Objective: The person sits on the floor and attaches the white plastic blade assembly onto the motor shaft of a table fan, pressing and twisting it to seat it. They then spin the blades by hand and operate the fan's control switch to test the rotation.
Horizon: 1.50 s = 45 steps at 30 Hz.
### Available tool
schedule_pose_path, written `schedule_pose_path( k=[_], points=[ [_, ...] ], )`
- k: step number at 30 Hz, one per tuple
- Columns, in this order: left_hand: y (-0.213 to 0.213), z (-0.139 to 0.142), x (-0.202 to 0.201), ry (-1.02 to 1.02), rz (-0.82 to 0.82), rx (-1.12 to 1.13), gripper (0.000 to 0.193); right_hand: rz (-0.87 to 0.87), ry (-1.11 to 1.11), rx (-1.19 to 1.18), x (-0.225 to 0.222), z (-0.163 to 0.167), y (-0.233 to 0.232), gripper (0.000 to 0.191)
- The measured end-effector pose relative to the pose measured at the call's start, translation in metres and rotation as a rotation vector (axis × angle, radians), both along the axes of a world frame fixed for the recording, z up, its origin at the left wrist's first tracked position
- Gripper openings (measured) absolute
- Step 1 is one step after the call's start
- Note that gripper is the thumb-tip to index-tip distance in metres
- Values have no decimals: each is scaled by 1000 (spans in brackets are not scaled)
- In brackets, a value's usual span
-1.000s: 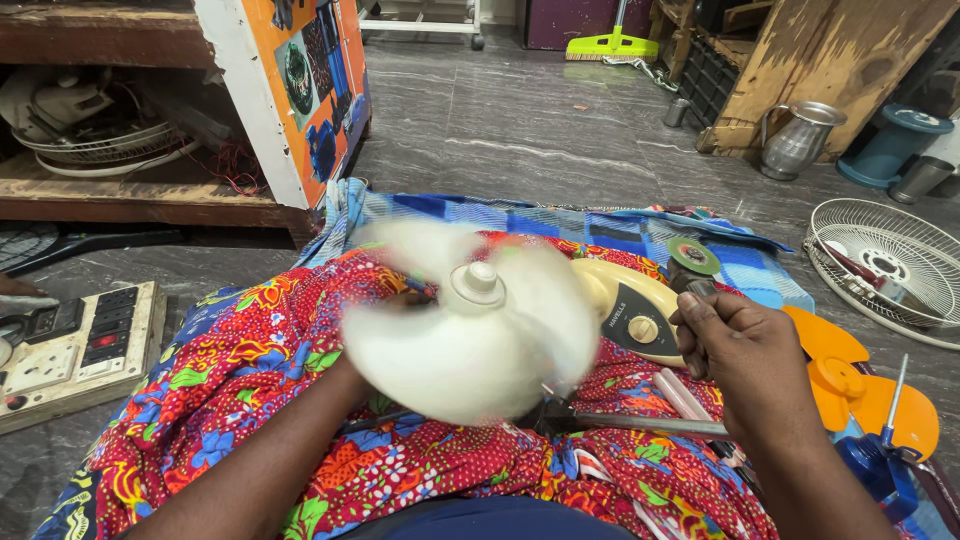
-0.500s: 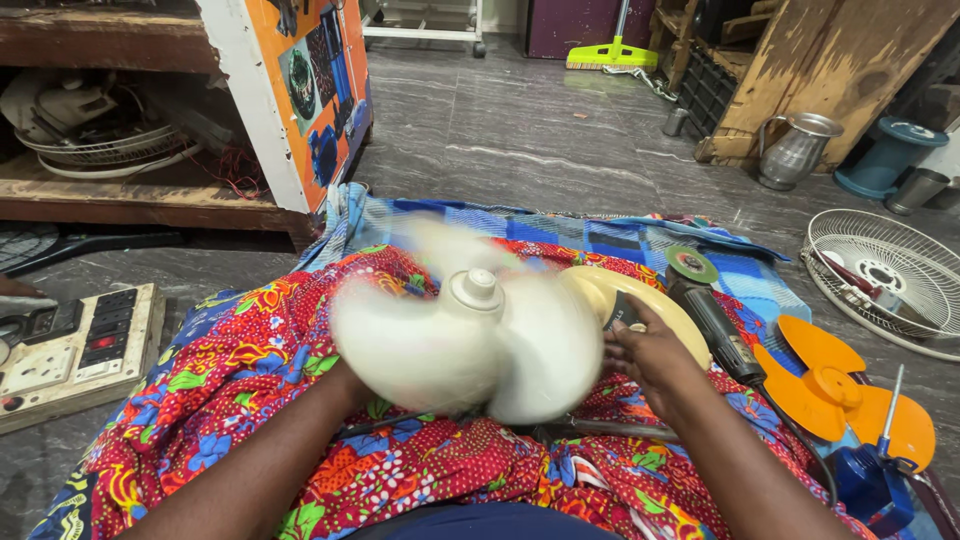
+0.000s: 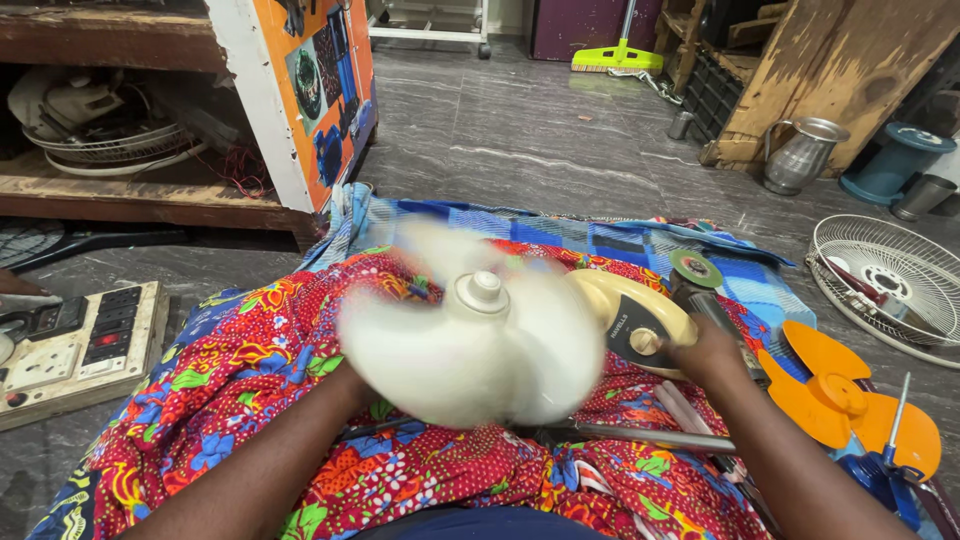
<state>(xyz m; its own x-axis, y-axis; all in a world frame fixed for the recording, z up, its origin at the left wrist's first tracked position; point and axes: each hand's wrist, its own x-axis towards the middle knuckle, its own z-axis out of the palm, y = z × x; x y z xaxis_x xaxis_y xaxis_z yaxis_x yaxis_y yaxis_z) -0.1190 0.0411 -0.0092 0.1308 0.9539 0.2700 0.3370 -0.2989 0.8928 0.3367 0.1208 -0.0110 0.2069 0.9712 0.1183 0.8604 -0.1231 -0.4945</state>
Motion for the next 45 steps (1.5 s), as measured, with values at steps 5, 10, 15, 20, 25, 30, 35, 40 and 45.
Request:
schedule_pose_path(
  k=[5,10,15,20,25,30,35,40,45],
  points=[
    [1,-1,1,-4,-3,-1,72,2,-82,-98,-3,-3,-2,58],
    [3,0,0,1,-9,3,72,-37,-35,-111,-10,4,-10,62],
    [3,-3,2,-6,-14,-3,72,-22,-44,-6,-8,6,-15,74],
    [2,-4,1,-6,-17,-5,71,-31,13,29,-3,4,-17,77],
    [4,-3,0,-6,-20,0,71,-43,55,26,-4,5,-21,78],
    [3,-3,-1,-10,-17,5,70,-61,172,-40,-1,3,-19,75],
    [0,-5,-2,-16,-11,2,70,-22,6,-48,0,4,-11,69],
    [-2,-4,-5,-15,-4,4,69,88,73,341,-37,32,-19,54],
    [-2,-2,-6,-11,-7,5,69,453,441,399,-93,102,-46,45]
  ],
)
